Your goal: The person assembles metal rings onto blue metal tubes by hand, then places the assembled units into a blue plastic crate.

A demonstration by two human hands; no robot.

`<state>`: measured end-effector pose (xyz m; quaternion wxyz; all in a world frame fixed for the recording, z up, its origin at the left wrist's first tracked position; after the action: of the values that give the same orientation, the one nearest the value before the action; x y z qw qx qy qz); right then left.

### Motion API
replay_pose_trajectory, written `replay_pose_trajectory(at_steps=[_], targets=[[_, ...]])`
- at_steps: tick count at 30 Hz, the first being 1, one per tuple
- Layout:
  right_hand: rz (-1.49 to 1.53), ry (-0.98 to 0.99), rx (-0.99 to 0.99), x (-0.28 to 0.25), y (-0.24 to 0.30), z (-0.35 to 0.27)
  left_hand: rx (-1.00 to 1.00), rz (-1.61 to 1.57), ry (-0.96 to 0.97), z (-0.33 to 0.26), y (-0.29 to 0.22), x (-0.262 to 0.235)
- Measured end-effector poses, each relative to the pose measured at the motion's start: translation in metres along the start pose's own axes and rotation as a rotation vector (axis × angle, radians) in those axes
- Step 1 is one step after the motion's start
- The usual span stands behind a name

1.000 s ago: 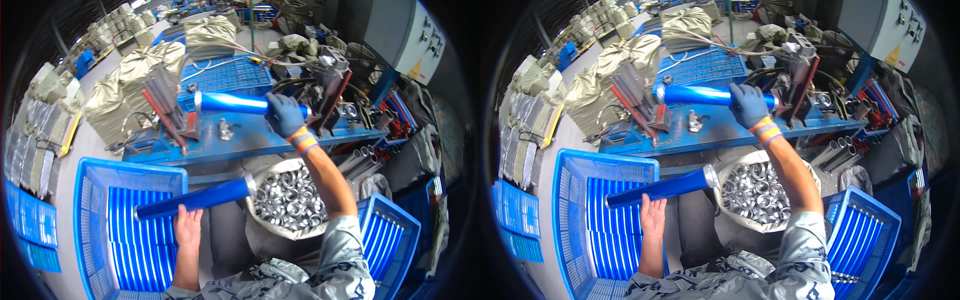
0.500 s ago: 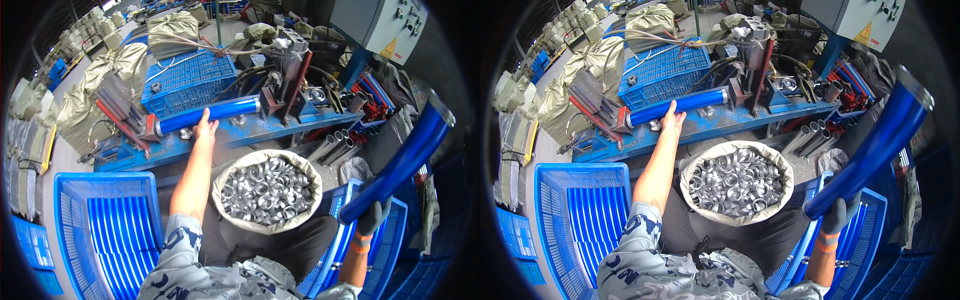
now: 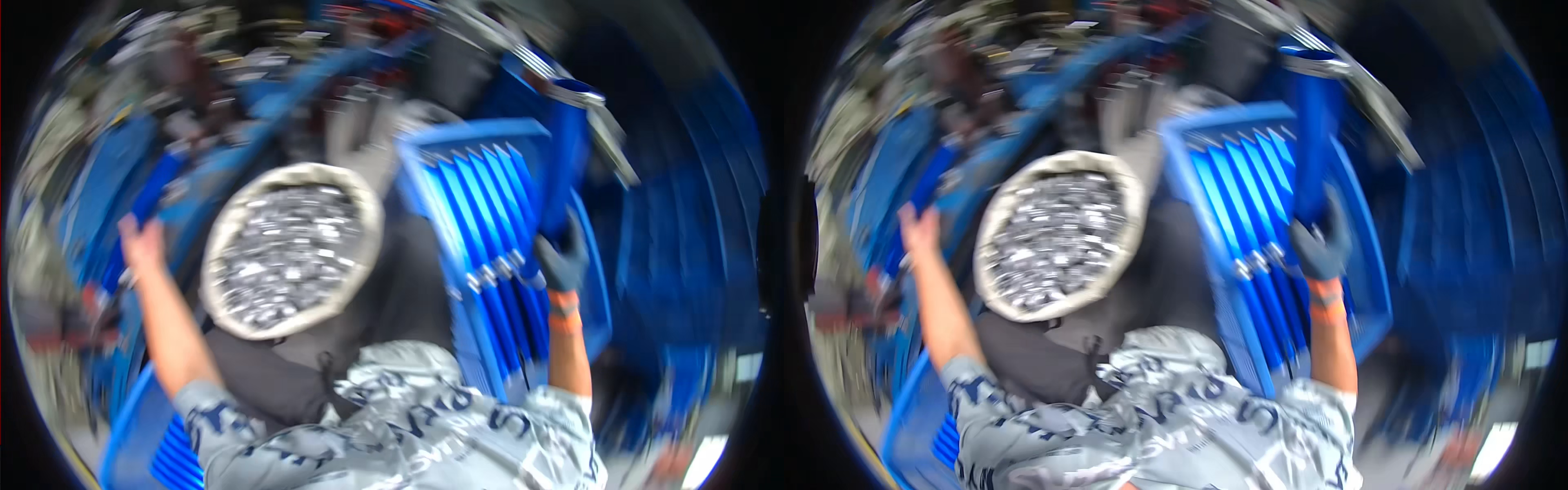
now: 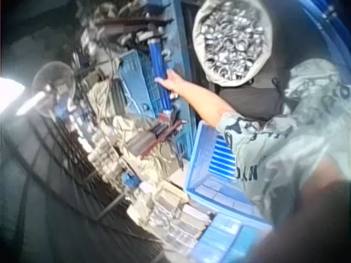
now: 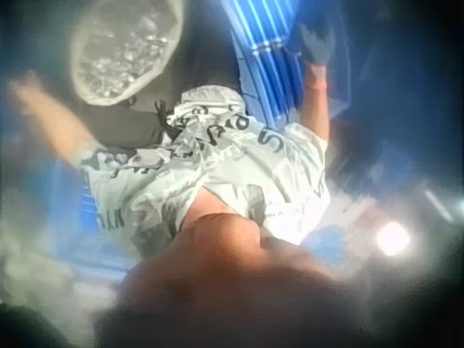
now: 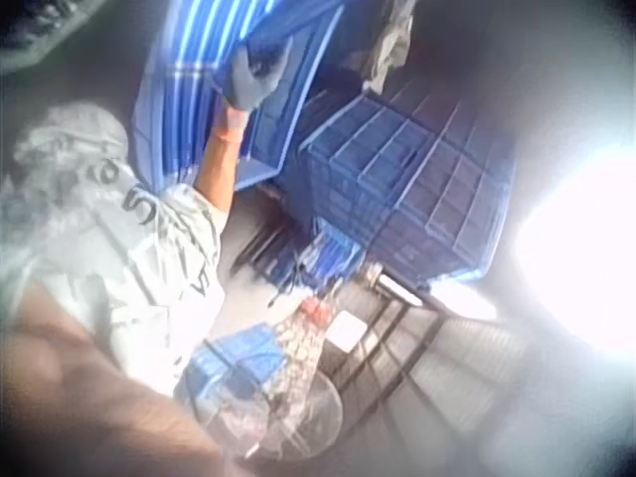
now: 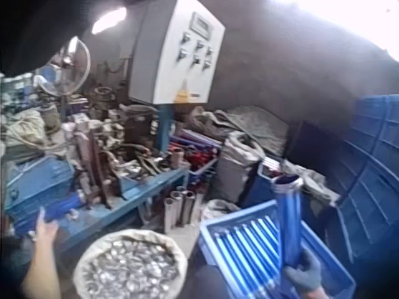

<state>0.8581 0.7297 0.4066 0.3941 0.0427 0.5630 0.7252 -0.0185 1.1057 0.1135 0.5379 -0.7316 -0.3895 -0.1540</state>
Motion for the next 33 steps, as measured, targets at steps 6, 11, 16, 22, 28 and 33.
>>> replay_pose_trajectory(at_steps=[6, 11, 16, 22, 28, 33], targets=[[-0.587, -0.052, 0.302, -0.196, -0.171, -0.131, -0.019, 0.125, -0.030, 0.026, -0.043, -0.013], [-0.816, 0.141, 0.586, -0.207, -0.245, -0.232, -0.126, 0.115, 0.095, -0.041, -0.027, 0.013], [-0.952, 0.301, 0.754, -0.223, -0.299, -0.265, 0.067, 0.268, 0.239, -0.127, -0.021, 0.039], [-0.675, 0.190, 0.878, -0.259, -0.350, -0.302, 0.146, 0.373, 0.346, -0.186, -0.034, 0.016], [0.333, 0.154, 1.247, -0.233, -0.231, -0.302, 0.062, 0.418, 0.493, -0.217, 0.035, 0.031], [0.169, 0.703, 1.355, -0.243, -0.137, -0.329, 0.055, 0.495, 0.586, -0.255, 0.072, 0.087]])
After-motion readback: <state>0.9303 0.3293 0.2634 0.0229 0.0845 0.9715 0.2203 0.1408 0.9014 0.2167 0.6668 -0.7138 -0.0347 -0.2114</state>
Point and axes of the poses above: each hand's wrist, its own z-axis towards the middle knuckle, its own x-axis out of the palm, y = z × x, the point moved 4 cm from there along z, towards the middle knuckle, and after that the axes turned 13 degrees about z, right-handed, at the moved point
